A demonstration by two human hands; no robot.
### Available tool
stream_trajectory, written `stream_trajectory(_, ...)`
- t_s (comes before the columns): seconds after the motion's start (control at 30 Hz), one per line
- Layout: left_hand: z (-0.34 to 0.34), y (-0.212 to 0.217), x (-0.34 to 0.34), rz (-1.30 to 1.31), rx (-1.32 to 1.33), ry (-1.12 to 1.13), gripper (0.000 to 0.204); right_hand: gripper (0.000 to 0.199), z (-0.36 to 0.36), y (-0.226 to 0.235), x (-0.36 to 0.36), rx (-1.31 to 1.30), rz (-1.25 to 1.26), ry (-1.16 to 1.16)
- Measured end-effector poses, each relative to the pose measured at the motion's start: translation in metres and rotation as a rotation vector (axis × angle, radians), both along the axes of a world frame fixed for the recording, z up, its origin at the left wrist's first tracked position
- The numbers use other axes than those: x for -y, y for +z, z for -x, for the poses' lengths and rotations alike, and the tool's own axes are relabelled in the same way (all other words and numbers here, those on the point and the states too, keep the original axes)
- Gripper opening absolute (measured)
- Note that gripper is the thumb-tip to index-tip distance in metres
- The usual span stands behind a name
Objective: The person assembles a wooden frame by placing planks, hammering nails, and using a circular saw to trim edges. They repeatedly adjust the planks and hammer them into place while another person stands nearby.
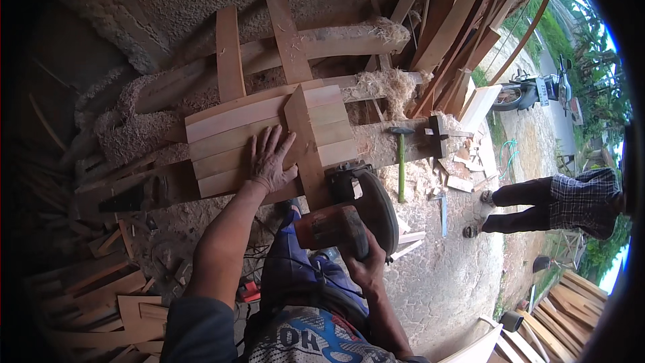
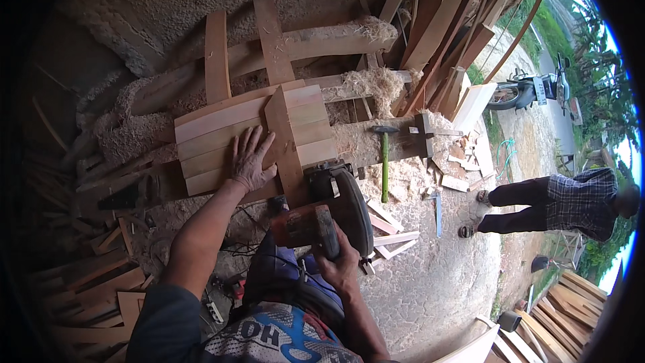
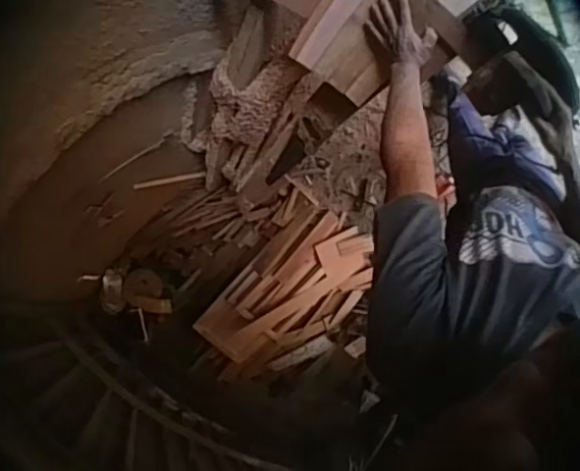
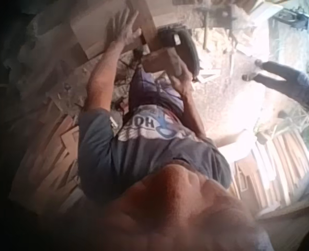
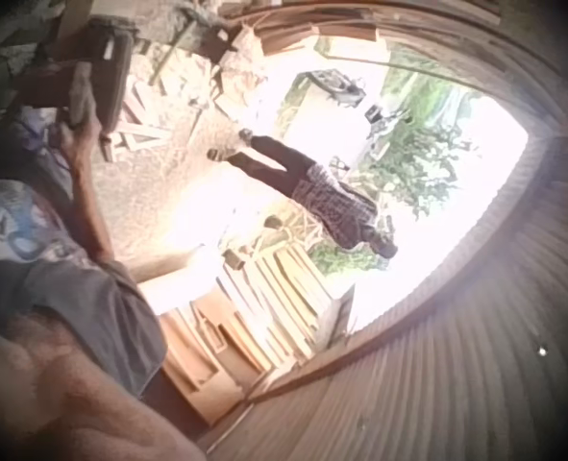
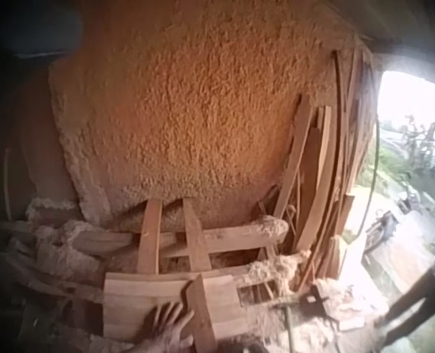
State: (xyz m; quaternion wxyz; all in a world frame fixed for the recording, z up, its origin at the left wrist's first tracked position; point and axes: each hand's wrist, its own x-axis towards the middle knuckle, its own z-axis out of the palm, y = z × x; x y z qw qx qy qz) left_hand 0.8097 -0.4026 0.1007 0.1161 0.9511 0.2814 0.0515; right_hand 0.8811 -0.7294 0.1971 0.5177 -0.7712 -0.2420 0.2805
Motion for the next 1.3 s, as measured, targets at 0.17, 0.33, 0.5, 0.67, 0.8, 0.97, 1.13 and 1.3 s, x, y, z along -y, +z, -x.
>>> stream_trajectory(0.17,0.003,-0.002,-0.002,0.008,-0.011,0.015,0.096,0.053,-0.008,0.017,-0.006,-0.083,0.176,0.033)
stream_trajectory(0.33,0.003,-0.002,-0.004,0.033,0.02,-0.001,0.082,0.05,-0.018,0.019,-0.017,-0.049,0.151,0.078)
stream_trajectory(0.5,-0.005,-0.014,0.0,0.047,0.035,0.11,0.058,0.042,-0.024,0.009,-0.015,-0.179,0.09,0.112)
stream_trajectory(0.67,-0.017,-0.013,0.003,0.037,0.051,0.253,0.054,0.037,-0.025,0.009,-0.019,-0.156,0.052,0.133)
stream_trajectory(0.8,-0.019,-0.014,0.004,0.023,0.034,0.286,0.055,0.034,-0.026,0.001,-0.017,-0.2,-0.011,0.114)
stream_trajectory(0.97,-0.016,-0.019,0.005,-0.003,0.072,0.289,0.053,0.032,-0.023,0.003,-0.019,-0.224,-0.018,0.107)
stream_trajectory(1.13,-0.017,-0.019,0.005,0.021,0.076,0.293,0.053,0.032,-0.023,0.001,-0.016,-0.244,-0.03,0.106)
stream_trajectory(1.3,-0.017,-0.02,0.005,0.023,0.095,0.301,0.053,0.033,-0.023,-0.004,-0.016,-0.207,-0.036,0.108)
